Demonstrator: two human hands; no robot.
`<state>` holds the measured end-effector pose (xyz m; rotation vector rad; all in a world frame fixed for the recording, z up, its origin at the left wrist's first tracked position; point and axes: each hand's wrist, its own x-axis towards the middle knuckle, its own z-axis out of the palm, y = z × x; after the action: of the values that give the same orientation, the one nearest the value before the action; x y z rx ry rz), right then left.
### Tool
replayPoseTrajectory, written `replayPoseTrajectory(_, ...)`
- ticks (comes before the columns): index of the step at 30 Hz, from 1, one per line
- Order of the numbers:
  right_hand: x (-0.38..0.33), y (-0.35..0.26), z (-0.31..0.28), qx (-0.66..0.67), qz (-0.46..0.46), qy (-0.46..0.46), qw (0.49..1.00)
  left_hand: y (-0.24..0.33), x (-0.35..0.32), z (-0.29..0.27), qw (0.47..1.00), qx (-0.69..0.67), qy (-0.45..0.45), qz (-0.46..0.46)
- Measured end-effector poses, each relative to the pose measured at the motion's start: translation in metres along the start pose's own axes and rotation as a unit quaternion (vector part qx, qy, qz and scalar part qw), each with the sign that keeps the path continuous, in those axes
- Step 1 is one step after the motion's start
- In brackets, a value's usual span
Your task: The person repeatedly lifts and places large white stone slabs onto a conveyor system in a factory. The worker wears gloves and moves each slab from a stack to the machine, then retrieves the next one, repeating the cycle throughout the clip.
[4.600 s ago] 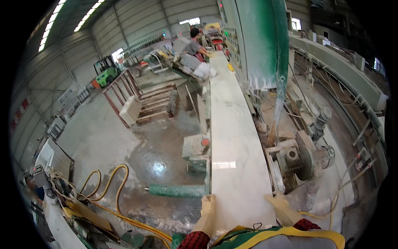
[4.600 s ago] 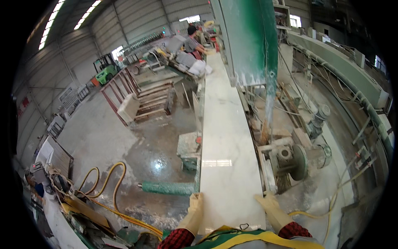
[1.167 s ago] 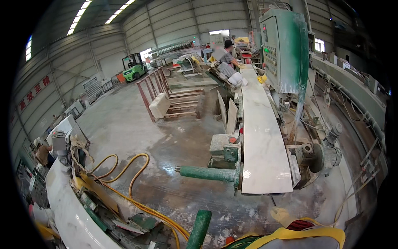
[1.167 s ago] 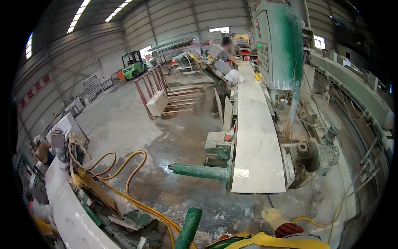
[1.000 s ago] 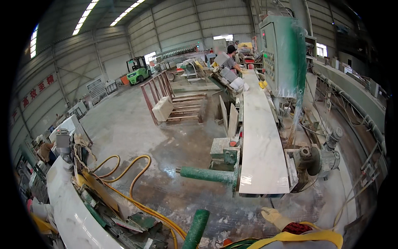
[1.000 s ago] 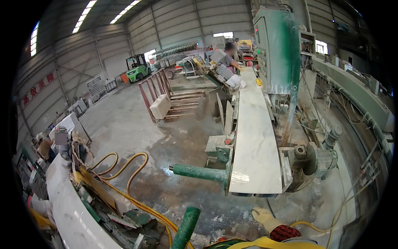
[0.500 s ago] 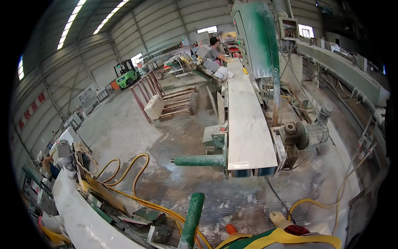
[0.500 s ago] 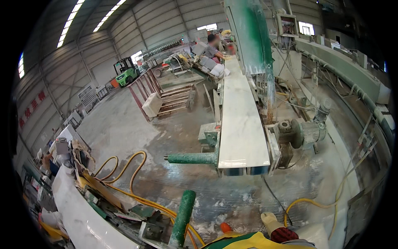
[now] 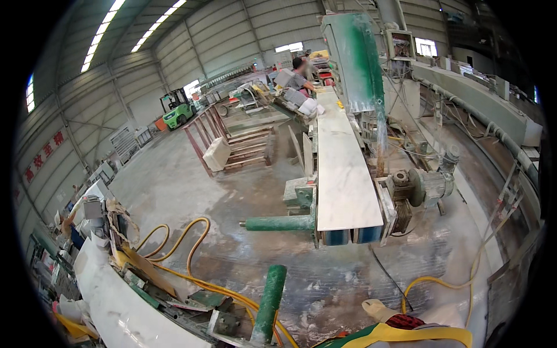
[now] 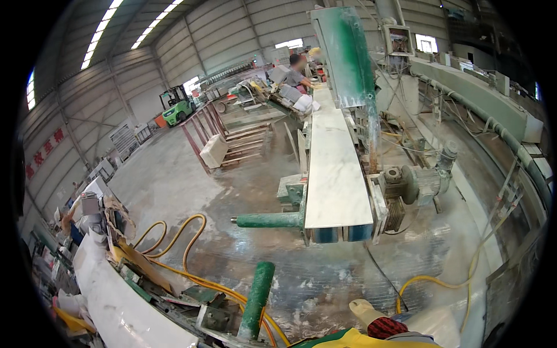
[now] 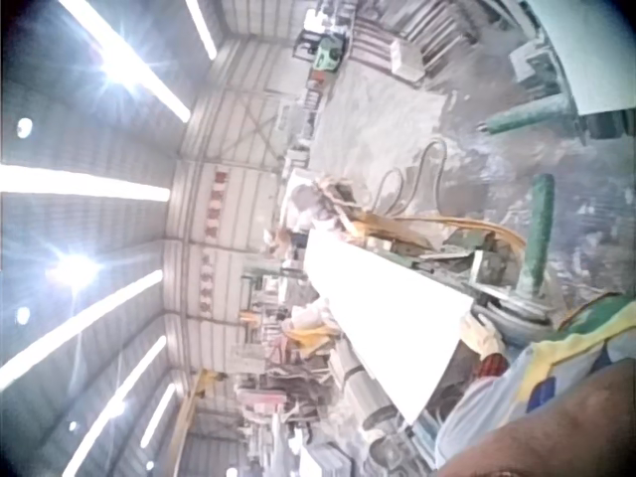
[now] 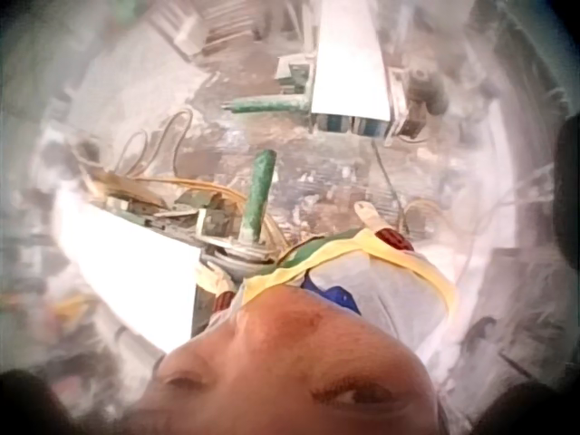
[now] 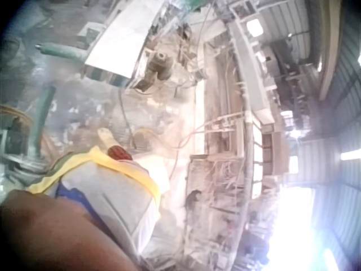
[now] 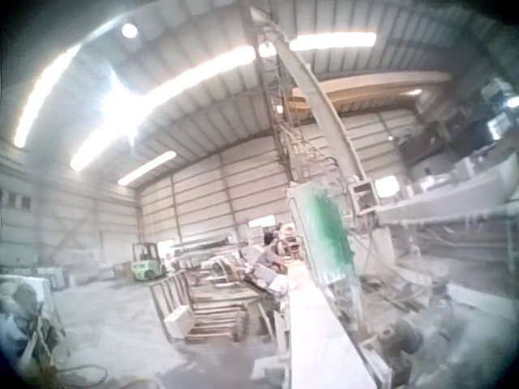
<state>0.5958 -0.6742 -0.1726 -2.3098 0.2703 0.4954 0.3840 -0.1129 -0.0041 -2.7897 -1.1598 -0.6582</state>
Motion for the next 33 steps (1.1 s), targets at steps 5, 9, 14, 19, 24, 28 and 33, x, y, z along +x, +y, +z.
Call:
replayPoseTrajectory(5, -0.016, 0.000, 0.007, -0.004, 0.061, -0.034, 0.998, 0.004, -0.002, -0.005, 0.998, 0.004, -0.052, -0.034)
replayPoseTrajectory(9, -0.014, -0.007, 0.039, -0.094, 0.058, -0.059, 0.992, -0.005, 0.001, 0.006, 0.999, -0.006, -0.044, -0.025)
replayPoseTrajectory(14, -0.037, -0.062, 0.093, -0.162, -0.071, -0.108, 0.978, -0.062, -0.004, -0.002, 0.974, -0.187, -0.120, 0.034)
replayPoseTrajectory(19, -0.127, -0.160, 0.139, -0.061, -0.193, -0.066, 0.977, -0.176, -0.030, -0.053, 0.983, -0.165, -0.084, -0.016)
replayPoseTrajectory(24, -0.200, -0.249, 0.152, -0.020, -0.317, 0.012, 0.948, -0.330, -0.078, -0.075, 0.977, -0.019, -0.135, -0.161)
replayPoseTrajectory(28, -0.225, -0.306, 0.172, -0.010, -0.499, 0.068, 0.864, -0.389, -0.125, -0.058, 0.984, -0.005, 0.179, -0.008)
replayPoseTrajectory(33, -0.245, -0.372, 0.195, -0.044, -0.649, -0.015, 0.759, -0.372, -0.138, -0.069, 0.992, 0.025, 0.073, -0.097)
